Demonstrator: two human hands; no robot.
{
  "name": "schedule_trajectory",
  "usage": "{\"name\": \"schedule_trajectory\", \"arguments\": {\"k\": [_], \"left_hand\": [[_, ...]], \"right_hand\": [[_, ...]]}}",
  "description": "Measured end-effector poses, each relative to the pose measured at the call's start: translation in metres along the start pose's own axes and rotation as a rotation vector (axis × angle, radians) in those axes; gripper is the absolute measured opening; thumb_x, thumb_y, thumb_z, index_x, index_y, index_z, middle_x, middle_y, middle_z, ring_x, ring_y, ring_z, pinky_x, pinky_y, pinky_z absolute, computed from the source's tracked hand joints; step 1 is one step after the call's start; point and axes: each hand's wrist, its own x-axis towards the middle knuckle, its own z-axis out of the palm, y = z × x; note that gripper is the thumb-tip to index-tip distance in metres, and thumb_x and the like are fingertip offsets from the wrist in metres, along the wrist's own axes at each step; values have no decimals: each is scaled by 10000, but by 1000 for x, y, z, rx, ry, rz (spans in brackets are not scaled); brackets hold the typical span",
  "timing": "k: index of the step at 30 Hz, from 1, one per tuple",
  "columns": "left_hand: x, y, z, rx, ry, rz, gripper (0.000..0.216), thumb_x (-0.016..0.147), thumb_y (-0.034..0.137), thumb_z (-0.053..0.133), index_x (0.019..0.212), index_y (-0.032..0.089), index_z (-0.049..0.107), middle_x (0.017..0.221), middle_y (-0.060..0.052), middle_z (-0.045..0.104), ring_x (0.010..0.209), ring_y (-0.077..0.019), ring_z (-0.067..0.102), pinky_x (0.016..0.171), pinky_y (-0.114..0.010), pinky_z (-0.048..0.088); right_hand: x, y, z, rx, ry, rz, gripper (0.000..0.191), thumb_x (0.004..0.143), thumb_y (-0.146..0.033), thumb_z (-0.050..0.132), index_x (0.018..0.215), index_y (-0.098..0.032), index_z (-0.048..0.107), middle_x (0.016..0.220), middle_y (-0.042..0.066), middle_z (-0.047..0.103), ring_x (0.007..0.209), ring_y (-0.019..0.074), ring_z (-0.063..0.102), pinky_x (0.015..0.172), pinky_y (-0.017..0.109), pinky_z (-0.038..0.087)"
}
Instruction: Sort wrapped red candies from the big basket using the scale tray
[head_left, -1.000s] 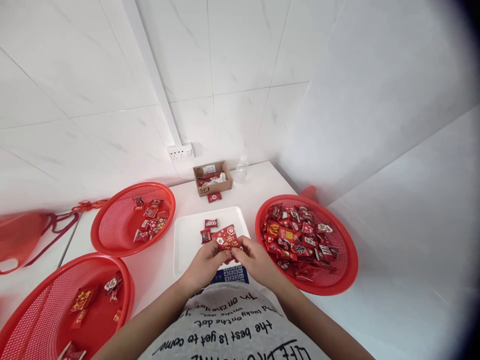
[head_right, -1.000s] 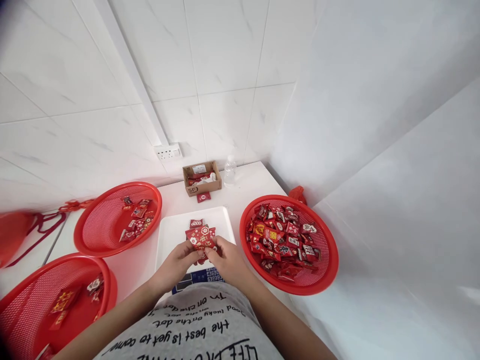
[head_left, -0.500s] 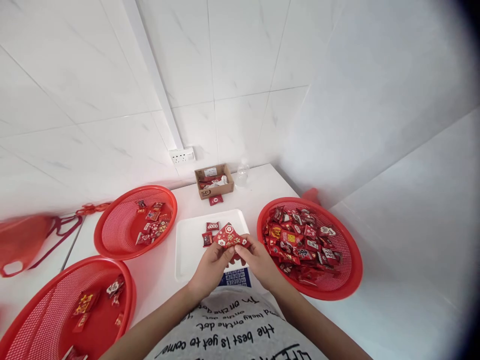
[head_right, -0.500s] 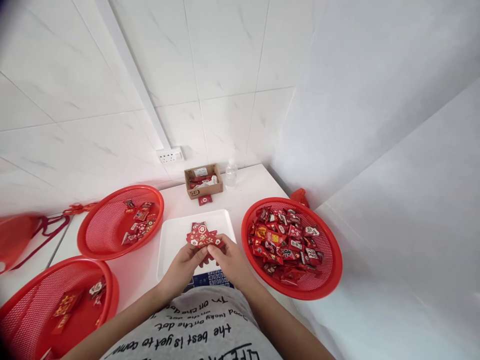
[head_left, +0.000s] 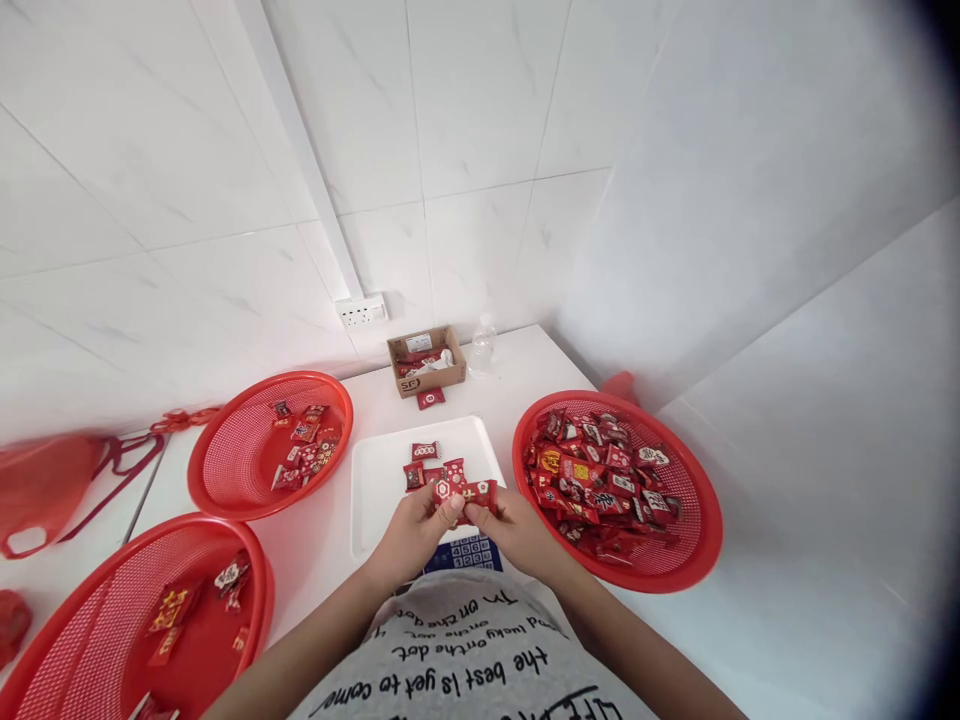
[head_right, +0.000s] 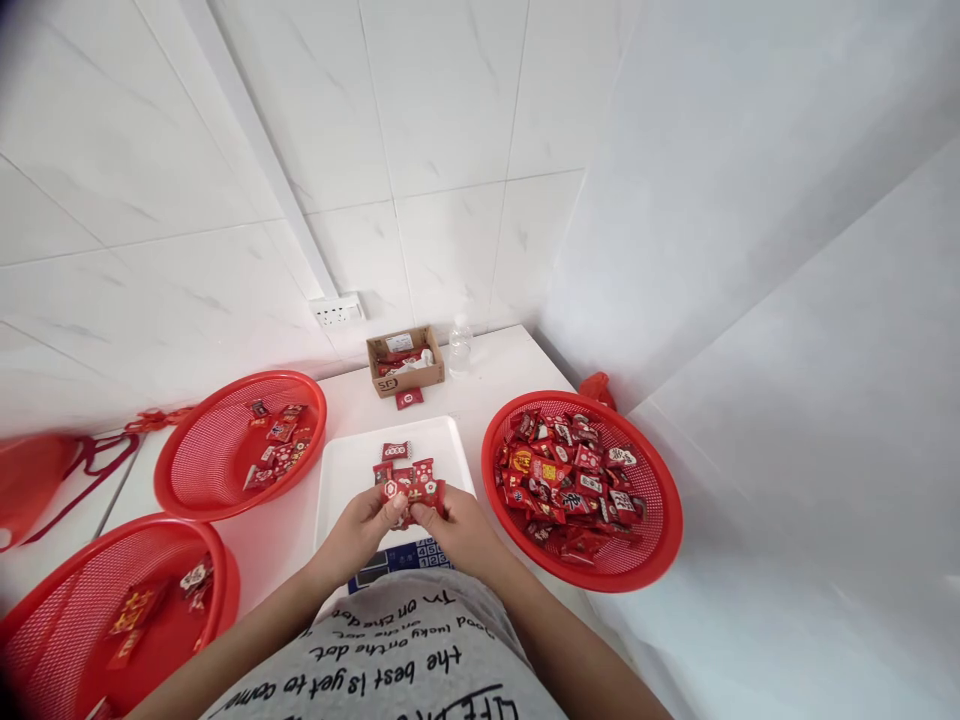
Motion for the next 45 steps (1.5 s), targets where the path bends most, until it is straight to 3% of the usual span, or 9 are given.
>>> {"name": "schedule_trajectory", "arguments": {"k": [9,14,19,24,28,36,41,45], "left_hand": [[1,1,4,-269,-55,-101,365,749,496,536,664,141,527,596,17,494,562,-106,442,567,-230,370],[3,4,1,-349,-33,-93,330,773,449,534,670,136,541,597,14,502,556,-98,423,561,-224,349],[3,3,3,-335,-28,-87,326,780,438,532,660,135,536,570,24,482,544,-93,408,557,-222,338],[0,3,9,-248,26,-88,347,788,473,499,681,146,543,588,22,500,568,-107,441,570,-229,359],[1,4,8,-242,20,-77,352,785,487,490,748,145,561,626,8,522,597,-123,477,597,-246,395],[6,4,2,-201,-12,-50,349,779,483,498,699,145,532,589,12,518,582,-122,478,591,-253,394],[12,6,-3,-254,65,-20,283,772,428,541,755,145,542,637,12,531,601,-112,470,591,-239,381],[16,10,-5,-325,117,-15,269,798,411,508,756,146,529,617,11,529,575,-110,475,572,-240,364]], "right_hand": [[-4,-7,4,61,-22,-95,299,854,-390,437,785,-163,618,708,15,590,690,144,545,680,270,431],[-2,-6,5,99,-47,-13,304,830,-435,463,837,-161,596,734,20,596,651,131,523,609,251,417],[1,-3,7,127,28,45,401,821,-533,407,726,-168,541,645,4,561,575,119,498,562,244,410],[5,-12,8,120,86,77,374,831,-507,411,657,-184,482,575,-19,527,537,115,503,538,237,418],[9,-17,7,133,70,29,334,842,-478,406,681,-195,483,580,-18,551,538,126,533,530,244,429],[18,-14,11,84,143,-18,350,845,-484,398,649,-201,463,490,-38,491,475,118,484,486,239,397],[20,-6,10,67,181,7,396,833,-541,377,722,-184,510,580,-9,512,533,120,466,505,244,393],[18,-3,11,61,113,31,381,830,-542,386,811,-186,519,681,19,545,600,128,498,521,246,405]]}}
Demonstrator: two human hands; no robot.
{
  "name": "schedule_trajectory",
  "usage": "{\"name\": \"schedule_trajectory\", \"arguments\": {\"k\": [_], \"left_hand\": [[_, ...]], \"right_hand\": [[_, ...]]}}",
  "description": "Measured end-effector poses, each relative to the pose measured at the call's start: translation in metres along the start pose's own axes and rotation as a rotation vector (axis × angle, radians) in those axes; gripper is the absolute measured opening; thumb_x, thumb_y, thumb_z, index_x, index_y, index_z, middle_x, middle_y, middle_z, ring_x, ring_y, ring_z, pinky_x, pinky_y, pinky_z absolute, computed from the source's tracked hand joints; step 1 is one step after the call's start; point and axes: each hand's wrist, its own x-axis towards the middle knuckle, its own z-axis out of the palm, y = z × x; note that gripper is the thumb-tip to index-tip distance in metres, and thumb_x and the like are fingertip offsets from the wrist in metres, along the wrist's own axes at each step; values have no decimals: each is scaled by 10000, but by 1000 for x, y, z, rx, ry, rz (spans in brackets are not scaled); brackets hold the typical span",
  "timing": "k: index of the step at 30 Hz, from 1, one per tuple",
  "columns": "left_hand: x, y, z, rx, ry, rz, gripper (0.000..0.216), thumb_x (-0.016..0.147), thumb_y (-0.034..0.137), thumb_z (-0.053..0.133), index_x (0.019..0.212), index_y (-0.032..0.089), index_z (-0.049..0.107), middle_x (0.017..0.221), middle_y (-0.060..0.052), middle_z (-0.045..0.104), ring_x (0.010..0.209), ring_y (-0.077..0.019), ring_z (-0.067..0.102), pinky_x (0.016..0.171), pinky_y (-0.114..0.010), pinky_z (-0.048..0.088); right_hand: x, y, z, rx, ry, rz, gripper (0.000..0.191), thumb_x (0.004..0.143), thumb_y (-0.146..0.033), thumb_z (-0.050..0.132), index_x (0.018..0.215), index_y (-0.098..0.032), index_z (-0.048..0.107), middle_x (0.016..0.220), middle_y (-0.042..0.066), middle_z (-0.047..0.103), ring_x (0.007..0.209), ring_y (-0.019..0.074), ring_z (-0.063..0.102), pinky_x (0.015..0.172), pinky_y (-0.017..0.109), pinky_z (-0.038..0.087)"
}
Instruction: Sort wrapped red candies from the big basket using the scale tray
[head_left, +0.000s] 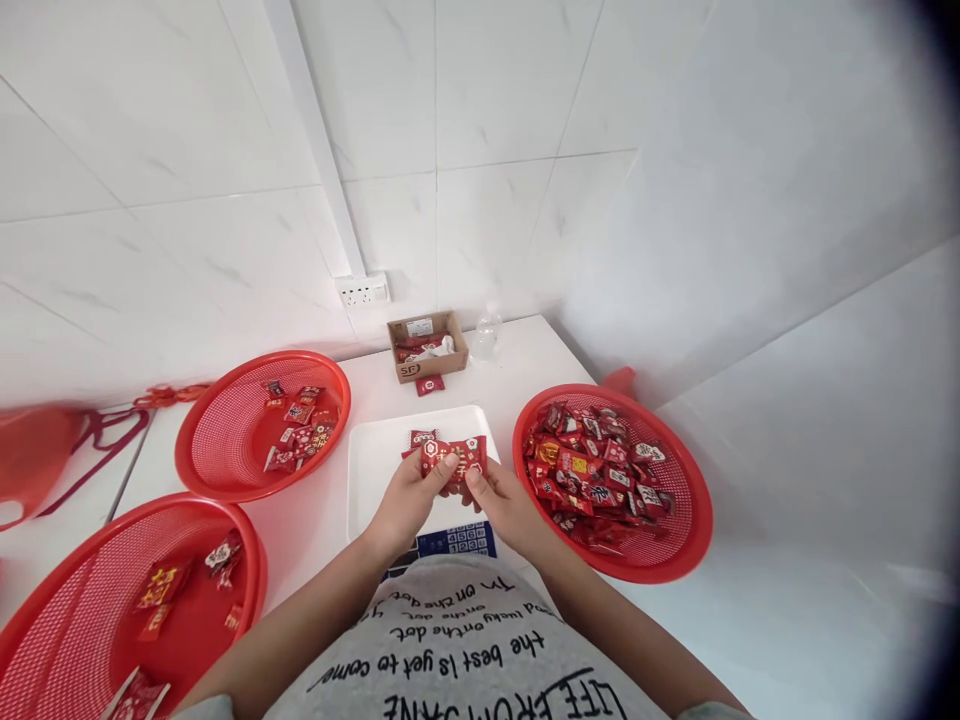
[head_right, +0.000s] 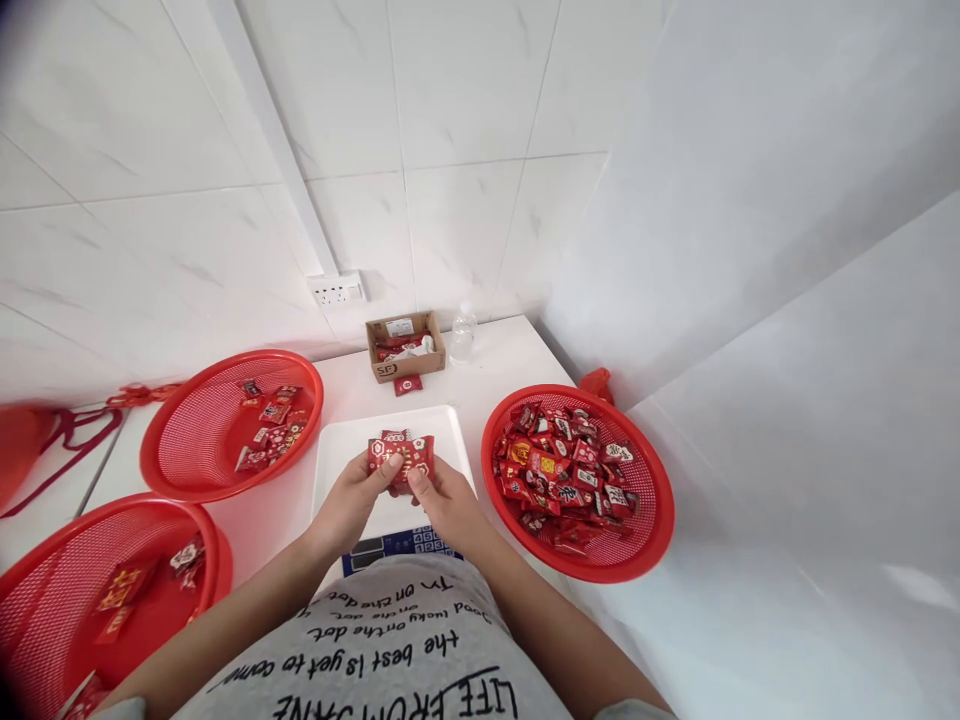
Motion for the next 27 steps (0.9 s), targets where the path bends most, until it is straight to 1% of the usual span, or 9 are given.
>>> {"name": "schedule_trajectory", "arguments": {"k": [3,6,9,12,14,19,21,24,27], "left_hand": [[2,1,1,-13,-16,-15,263,794,409,517,731,153,519,583,24,525,548,-105,476,557,-237,362],[4,-1,3,7,-24,-23,270,791,417,521,725,155,525,576,29,527,554,-105,483,558,-236,366],[4,-3,3,23,-46,-48,283,796,430,508,765,150,540,596,19,541,580,-114,493,570,-240,373],[3,-4,3,28,-38,-65,303,793,443,506,805,143,547,609,15,531,588,-115,480,578,-244,380],[3,-5,3,14,-38,-66,312,789,448,511,815,141,552,606,17,519,588,-114,473,580,-244,382],[2,-6,1,-78,-95,-65,342,813,456,473,772,133,579,612,0,526,594,-118,477,592,-251,382],[3,-6,0,-105,-91,-62,338,819,445,470,742,132,573,609,-4,531,584,-116,474,590,-251,377],[4,-6,-1,-113,-80,-50,324,821,424,482,686,137,547,564,7,511,561,-109,454,583,-246,370],[4,-4,-1,-85,-74,-28,332,827,418,475,663,137,547,547,12,505,554,-106,445,578,-240,369]], "right_hand": [[0,-2,2,31,5,2,374,819,-546,403,790,-189,511,654,10,530,569,120,486,522,247,406],[2,-4,2,56,20,7,386,812,-549,405,716,-189,506,611,4,515,549,119,471,520,250,393],[5,-4,0,78,29,17,364,814,-512,425,680,-185,509,593,1,514,530,113,447,517,250,375],[8,-4,-2,112,39,-4,313,804,-467,468,666,-188,499,559,-19,487,509,106,426,518,247,367],[8,-4,-3,113,21,-22,287,808,-443,472,679,-189,507,549,-25,483,509,107,430,521,245,367],[7,-4,-5,85,-52,-34,274,831,-411,458,702,-181,533,581,-15,514,542,108,455,526,233,366],[7,-4,-4,78,-66,-18,292,835,-424,448,706,-177,534,602,-10,525,542,103,453,521,228,368],[7,-3,-3,60,-75,10,318,829,-465,441,769,-170,544,642,3,546,542,102,455,509,224,374],[7,-2,-4,20,-63,-1,357,835,-491,411,791,-164,549,650,14,564,554,109,469,517,229,383]]}}
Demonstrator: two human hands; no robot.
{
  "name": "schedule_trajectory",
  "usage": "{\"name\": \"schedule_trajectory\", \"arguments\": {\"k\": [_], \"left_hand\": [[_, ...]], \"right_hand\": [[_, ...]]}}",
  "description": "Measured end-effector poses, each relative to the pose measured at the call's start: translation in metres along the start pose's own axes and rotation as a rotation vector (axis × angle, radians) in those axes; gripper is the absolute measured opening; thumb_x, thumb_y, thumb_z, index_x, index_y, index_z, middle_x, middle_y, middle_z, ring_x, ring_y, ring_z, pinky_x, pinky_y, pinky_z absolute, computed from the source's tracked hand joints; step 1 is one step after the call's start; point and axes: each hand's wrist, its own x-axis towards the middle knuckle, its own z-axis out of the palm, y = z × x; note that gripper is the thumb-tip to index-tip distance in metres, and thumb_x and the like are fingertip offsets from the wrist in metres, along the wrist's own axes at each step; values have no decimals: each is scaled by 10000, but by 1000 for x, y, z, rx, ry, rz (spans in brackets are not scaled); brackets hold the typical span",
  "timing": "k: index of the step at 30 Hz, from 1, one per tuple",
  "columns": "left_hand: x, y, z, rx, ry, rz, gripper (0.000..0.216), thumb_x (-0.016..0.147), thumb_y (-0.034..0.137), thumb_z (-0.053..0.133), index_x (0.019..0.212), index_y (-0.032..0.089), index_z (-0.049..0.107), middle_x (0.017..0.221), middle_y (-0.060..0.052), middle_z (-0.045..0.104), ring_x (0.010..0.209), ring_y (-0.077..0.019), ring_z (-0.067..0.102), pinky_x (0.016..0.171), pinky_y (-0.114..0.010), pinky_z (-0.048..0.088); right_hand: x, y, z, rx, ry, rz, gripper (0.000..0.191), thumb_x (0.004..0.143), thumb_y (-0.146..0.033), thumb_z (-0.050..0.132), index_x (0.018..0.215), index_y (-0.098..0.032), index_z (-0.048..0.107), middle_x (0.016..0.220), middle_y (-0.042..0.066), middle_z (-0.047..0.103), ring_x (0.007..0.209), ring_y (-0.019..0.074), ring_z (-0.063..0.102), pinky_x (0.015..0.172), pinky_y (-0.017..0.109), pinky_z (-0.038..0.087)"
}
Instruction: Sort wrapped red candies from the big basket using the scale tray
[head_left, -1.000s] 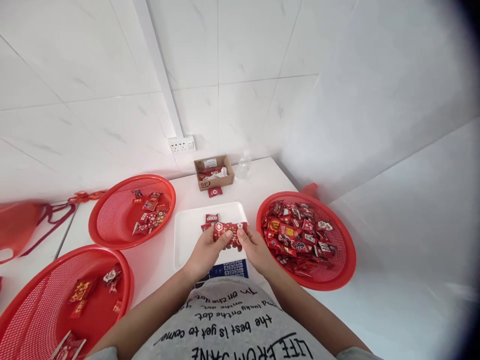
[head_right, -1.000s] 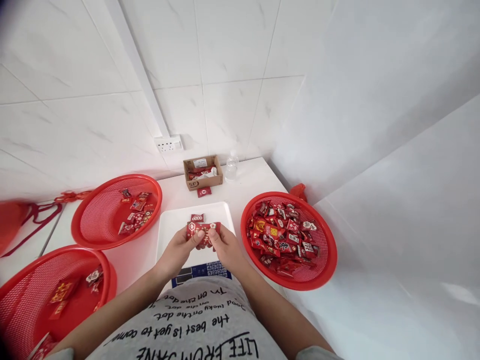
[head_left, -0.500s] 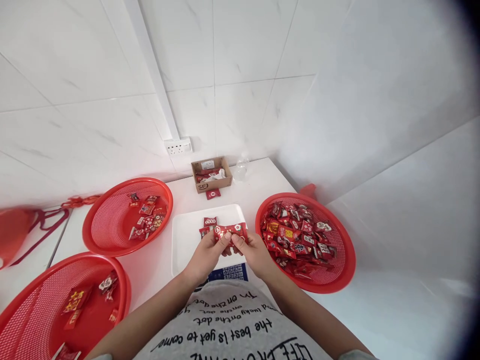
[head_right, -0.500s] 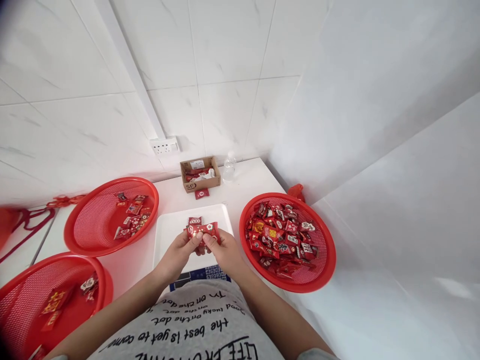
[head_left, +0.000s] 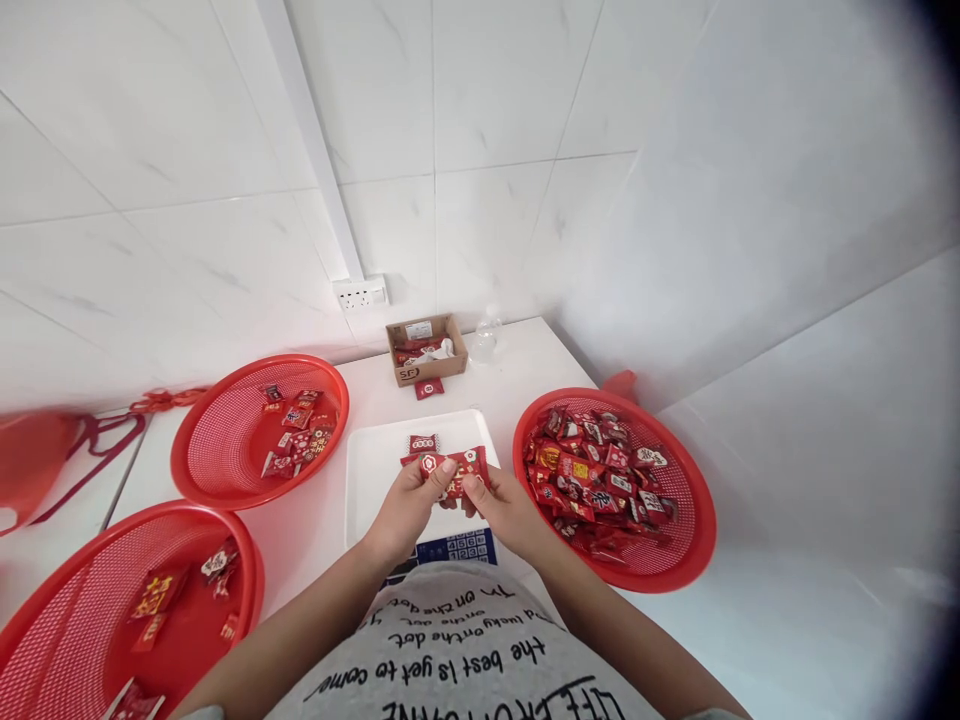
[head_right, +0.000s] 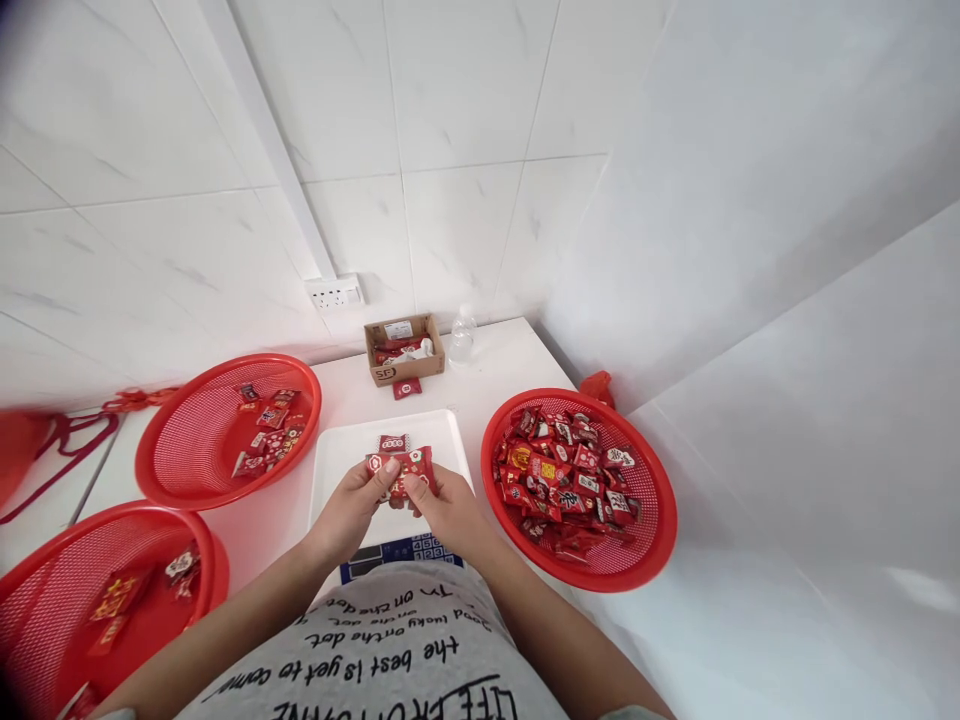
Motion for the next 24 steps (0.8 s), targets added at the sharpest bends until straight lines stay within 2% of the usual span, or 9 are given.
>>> {"name": "schedule_trajectory", "arguments": {"k": [6,11,16,20,24], "left_hand": [[-1,0,3,88,-25,-22,321,804,438,500,743,140,600,612,5,552,589,-110,468,581,-226,376],[-3,-8,3,50,-16,-59,314,767,447,550,744,136,584,600,18,527,566,-97,448,566,-217,358],[-2,-7,4,-29,-39,-42,309,746,436,583,765,128,595,590,23,508,555,-90,424,565,-218,342],[-2,-1,5,24,-36,-4,301,763,426,564,678,138,585,579,22,509,567,-95,432,575,-221,349],[-2,-1,6,93,-17,-13,303,743,442,578,725,140,587,620,12,524,582,-101,444,573,-225,370]], "right_hand": [[-2,-1,-4,-84,92,-55,334,857,-446,399,716,-176,539,586,-2,561,531,110,464,504,222,373],[-5,-3,-7,-82,68,-90,323,848,-431,420,699,-180,558,577,-11,548,534,113,480,507,222,378],[-6,-1,-8,-99,60,-112,338,852,-444,408,811,-177,610,602,-6,552,560,121,488,529,228,388],[-5,4,-9,-89,53,-89,353,852,-465,399,807,-169,587,631,2,561,572,116,478,534,223,388],[-4,3,-11,-112,87,-59,364,853,-478,383,749,-171,546,623,-11,535,560,111,462,522,218,374]]}}
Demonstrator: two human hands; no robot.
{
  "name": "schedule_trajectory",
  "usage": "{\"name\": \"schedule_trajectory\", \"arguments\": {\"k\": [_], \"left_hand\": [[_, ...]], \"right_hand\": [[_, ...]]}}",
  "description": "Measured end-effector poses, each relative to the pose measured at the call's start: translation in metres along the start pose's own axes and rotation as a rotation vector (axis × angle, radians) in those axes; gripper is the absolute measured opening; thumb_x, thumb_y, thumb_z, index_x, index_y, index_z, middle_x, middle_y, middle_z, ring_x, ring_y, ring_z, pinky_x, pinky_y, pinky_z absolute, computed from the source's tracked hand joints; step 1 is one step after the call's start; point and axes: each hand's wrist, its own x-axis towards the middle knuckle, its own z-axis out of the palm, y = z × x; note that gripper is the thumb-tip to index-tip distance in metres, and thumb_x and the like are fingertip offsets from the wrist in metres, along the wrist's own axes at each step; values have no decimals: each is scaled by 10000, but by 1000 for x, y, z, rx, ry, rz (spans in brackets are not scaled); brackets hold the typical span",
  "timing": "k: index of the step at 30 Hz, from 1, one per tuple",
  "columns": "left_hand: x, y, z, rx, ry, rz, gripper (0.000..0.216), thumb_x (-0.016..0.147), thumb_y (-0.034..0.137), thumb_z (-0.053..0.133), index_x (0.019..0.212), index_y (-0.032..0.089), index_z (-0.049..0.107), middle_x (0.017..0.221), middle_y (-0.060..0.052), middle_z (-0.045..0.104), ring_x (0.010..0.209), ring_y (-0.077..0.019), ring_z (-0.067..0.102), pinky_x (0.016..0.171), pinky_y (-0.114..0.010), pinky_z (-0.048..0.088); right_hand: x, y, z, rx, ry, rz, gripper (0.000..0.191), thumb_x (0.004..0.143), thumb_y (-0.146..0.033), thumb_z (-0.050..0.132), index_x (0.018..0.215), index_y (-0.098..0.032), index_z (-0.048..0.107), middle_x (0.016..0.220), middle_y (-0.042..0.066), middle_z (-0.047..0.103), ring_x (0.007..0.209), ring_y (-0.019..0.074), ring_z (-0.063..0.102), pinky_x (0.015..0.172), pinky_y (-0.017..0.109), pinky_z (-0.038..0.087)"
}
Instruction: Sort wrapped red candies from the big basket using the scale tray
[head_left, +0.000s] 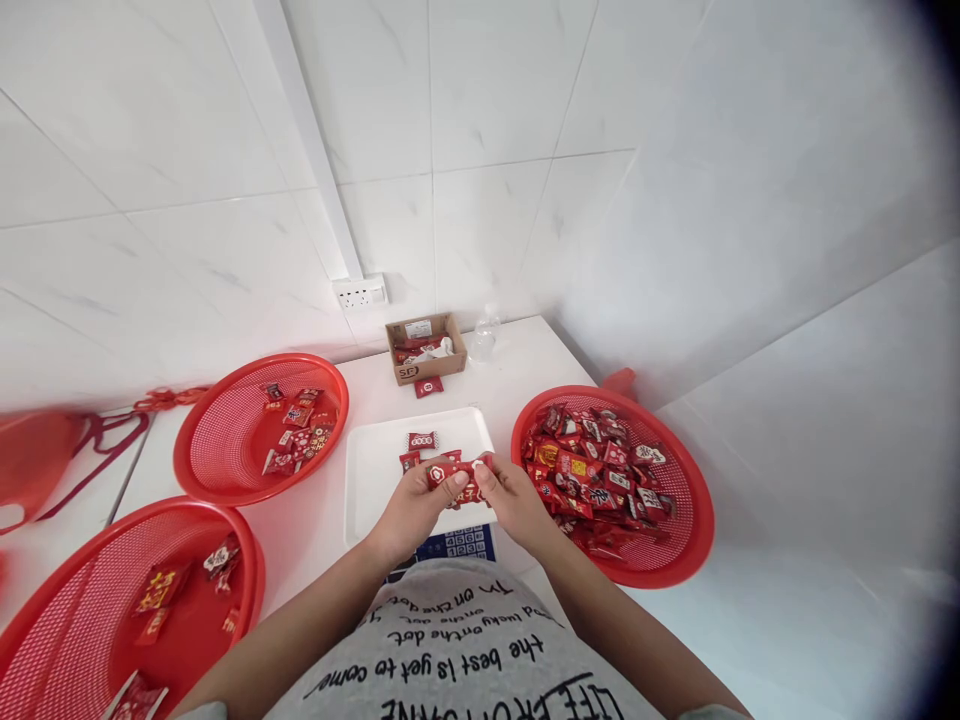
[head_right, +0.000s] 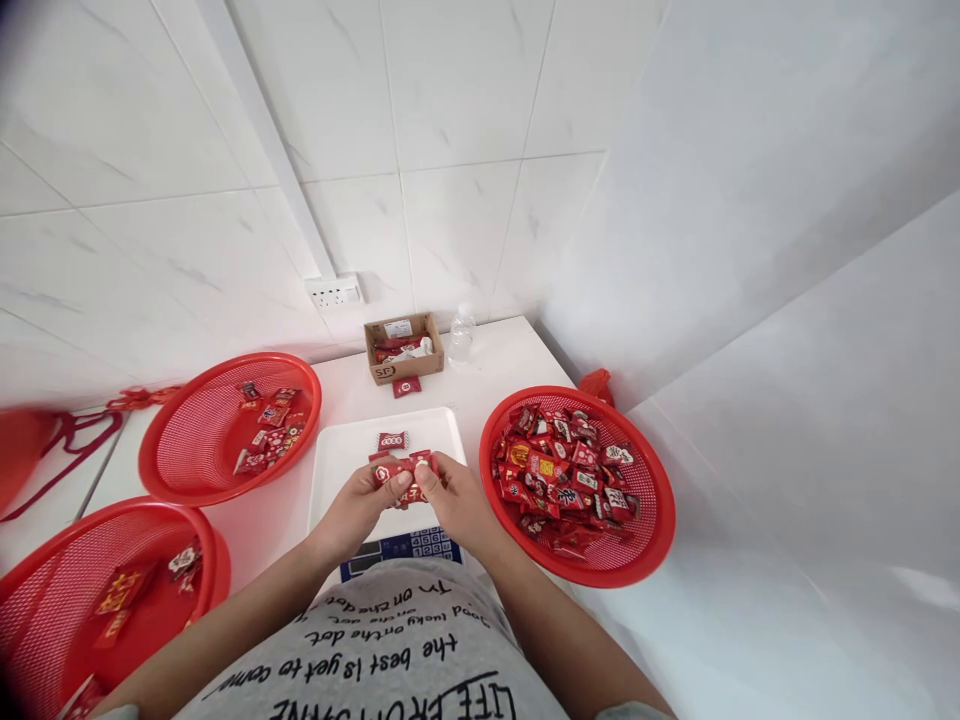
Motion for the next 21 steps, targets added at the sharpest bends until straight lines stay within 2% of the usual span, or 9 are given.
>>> {"name": "schedule_trajectory", "arguments": {"k": [6,10,15,21], "left_hand": [[-3,0,3,87,-1,-53,359,758,494,523,814,142,568,617,17,511,561,-104,451,554,-232,388],[-4,1,2,104,-57,-49,348,755,489,528,764,142,562,658,1,532,600,-115,477,584,-241,406],[-3,1,1,93,-38,-36,321,745,463,552,737,142,559,670,-1,540,615,-116,479,598,-243,415],[-1,1,0,65,-4,-6,298,760,433,546,780,138,583,659,-4,548,602,-113,471,590,-240,406]], "right_hand": [[2,-4,0,-115,39,-17,325,868,-406,390,644,-188,481,565,-34,487,537,109,449,518,215,357],[1,-1,1,-160,106,-45,324,867,-396,394,631,-188,471,578,-26,504,543,114,453,515,219,353],[1,2,3,-154,159,-42,342,856,-424,401,621,-184,465,581,-24,493,552,115,449,512,220,352],[1,1,3,6,62,14,359,842,-498,386,711,-184,500,575,-34,492,537,112,452,508,220,372]]}}
